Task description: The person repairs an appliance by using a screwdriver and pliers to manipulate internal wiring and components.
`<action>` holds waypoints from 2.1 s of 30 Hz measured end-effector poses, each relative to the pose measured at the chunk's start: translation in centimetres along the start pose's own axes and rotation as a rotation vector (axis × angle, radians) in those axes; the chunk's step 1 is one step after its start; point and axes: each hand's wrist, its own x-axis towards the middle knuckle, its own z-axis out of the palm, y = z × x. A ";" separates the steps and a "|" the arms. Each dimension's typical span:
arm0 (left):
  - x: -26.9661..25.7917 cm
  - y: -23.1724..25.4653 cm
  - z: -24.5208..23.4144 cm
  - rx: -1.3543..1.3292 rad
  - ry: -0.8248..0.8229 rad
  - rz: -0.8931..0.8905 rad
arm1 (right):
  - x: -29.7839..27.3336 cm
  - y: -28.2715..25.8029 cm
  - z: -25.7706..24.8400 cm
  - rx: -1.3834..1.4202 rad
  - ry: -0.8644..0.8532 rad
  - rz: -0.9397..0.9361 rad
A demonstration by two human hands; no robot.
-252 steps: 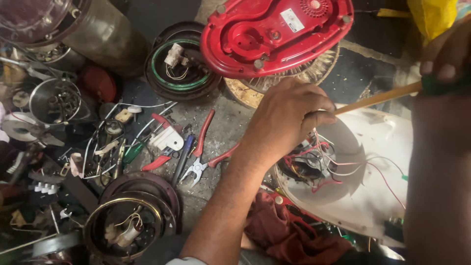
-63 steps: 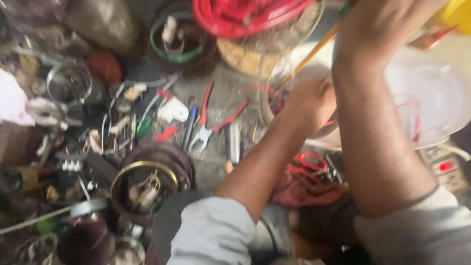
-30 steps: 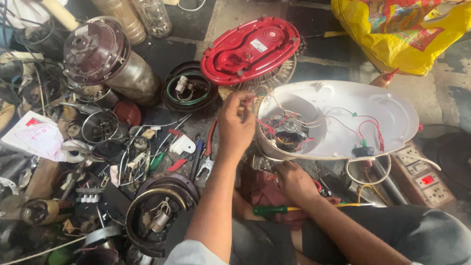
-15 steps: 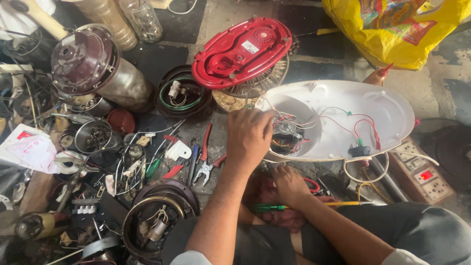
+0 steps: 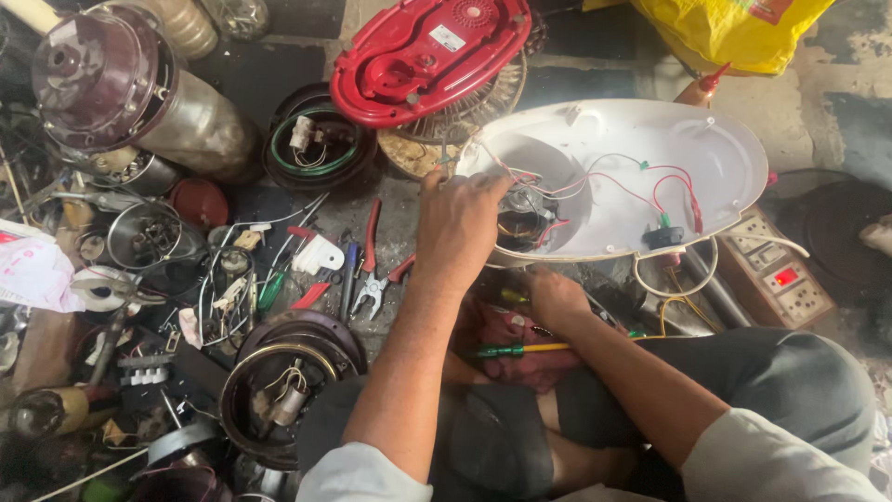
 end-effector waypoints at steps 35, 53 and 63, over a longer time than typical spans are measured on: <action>2.5 -3.4 -1.9 -0.096 0.308 -0.060 | -0.8 -1.9 -23.2 0.090 0.607 -0.349; 2.0 -3.0 -3.5 -0.228 0.267 0.019 | 1.6 -4.7 -27.6 -0.327 0.807 -0.563; 1.0 1.0 0.8 0.035 -0.198 -0.074 | 3.9 -4.6 -28.7 0.468 0.441 -0.172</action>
